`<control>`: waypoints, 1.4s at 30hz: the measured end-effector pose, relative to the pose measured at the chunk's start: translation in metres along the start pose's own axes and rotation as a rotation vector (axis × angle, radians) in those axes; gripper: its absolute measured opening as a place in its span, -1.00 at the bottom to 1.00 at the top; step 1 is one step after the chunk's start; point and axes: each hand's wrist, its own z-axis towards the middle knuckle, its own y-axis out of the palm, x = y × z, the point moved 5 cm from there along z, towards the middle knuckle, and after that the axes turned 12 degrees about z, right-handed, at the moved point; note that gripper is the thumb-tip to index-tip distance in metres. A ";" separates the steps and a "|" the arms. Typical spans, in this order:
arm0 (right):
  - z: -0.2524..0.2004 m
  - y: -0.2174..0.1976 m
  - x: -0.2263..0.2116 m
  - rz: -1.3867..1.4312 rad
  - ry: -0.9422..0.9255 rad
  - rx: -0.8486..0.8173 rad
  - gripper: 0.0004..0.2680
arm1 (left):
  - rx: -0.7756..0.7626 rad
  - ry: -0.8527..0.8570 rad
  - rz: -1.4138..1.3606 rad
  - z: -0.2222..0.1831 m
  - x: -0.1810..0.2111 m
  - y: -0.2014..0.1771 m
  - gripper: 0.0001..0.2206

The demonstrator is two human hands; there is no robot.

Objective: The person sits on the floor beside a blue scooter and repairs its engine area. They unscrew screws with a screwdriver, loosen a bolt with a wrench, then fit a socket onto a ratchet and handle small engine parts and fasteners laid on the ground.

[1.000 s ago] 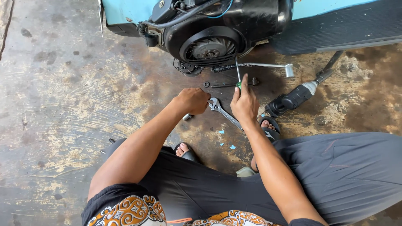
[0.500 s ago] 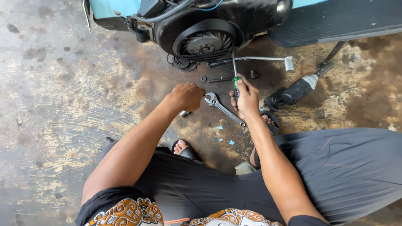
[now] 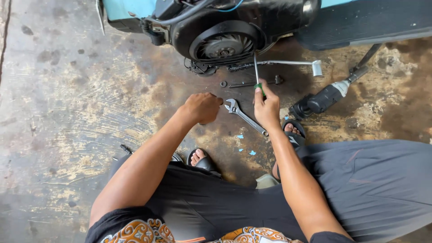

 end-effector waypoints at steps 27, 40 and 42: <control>-0.049 0.032 0.111 -0.294 -0.002 -0.112 -0.72 | 0.024 -0.023 0.083 -0.005 -0.009 0.013 -0.67; -0.103 0.085 0.248 -0.880 -0.057 -0.792 -0.76 | 0.003 -0.064 -0.018 -0.037 -0.026 0.031 -0.63; -0.101 0.091 0.266 -0.866 -0.029 -0.781 -0.83 | 0.001 -0.083 -0.027 -0.037 -0.035 0.041 -0.63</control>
